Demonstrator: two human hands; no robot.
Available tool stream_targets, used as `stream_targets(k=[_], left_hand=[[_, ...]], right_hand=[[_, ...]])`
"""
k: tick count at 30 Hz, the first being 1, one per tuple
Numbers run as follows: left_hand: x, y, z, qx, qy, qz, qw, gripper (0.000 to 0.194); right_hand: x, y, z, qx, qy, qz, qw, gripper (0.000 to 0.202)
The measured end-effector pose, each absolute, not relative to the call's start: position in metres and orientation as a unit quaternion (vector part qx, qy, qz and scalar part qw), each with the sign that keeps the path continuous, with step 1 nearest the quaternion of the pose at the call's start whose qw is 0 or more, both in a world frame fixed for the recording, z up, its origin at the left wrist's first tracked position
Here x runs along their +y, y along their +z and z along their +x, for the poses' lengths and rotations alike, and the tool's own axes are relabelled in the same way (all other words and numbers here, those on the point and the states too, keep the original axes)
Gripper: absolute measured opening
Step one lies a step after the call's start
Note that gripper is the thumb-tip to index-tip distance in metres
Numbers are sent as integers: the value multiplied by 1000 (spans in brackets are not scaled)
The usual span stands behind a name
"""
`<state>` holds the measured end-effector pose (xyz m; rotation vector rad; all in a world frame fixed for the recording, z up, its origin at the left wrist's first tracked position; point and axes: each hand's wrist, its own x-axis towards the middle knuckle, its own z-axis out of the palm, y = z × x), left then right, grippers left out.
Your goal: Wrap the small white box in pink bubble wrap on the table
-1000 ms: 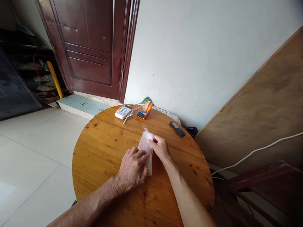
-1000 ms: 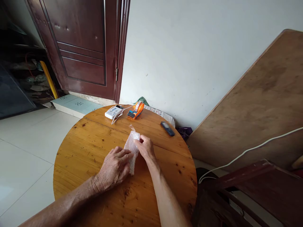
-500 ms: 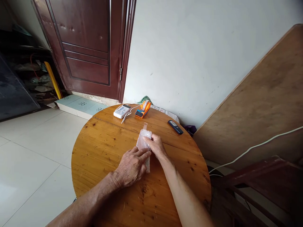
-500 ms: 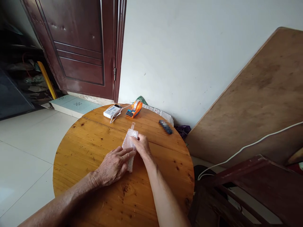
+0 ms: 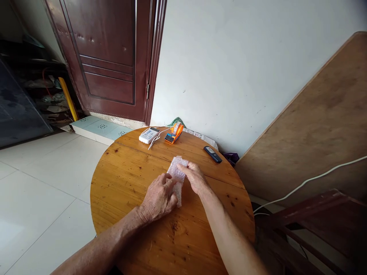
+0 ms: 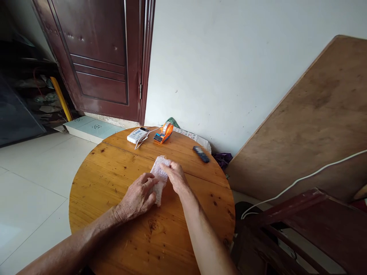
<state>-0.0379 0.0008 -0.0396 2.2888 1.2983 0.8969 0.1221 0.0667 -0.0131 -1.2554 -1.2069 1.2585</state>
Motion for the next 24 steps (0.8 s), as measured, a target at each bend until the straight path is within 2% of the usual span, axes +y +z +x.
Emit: stream_targets(k=[4, 7, 9, 13, 18, 21, 24], left_hand=[[-1, -40, -38, 518, 360, 756, 174, 56], [1, -41, -38, 539, 378, 722, 213, 76], [4, -43, -37, 542, 365, 714, 251, 81], [7, -47, -36, 513, 365, 722, 288, 78], [4, -46, -36, 499, 417, 710, 270, 70], [3, -46, -36, 505, 424, 691, 296, 64], [6, -48, -37, 513, 406, 684, 322, 69]], right_hand=[[47, 1, 122, -559, 485, -496, 454, 31], [27, 1, 120, -606, 440, -492, 445, 24], [15, -3, 119, -619, 412, -496, 448, 25], [0, -13, 114, -586, 402, -506, 489, 31], [-1, -14, 102, -503, 413, -512, 561, 33], [-2, -12, 98, -505, 412, -517, 554, 32], [-8, -9, 98, -540, 384, -536, 523, 30]])
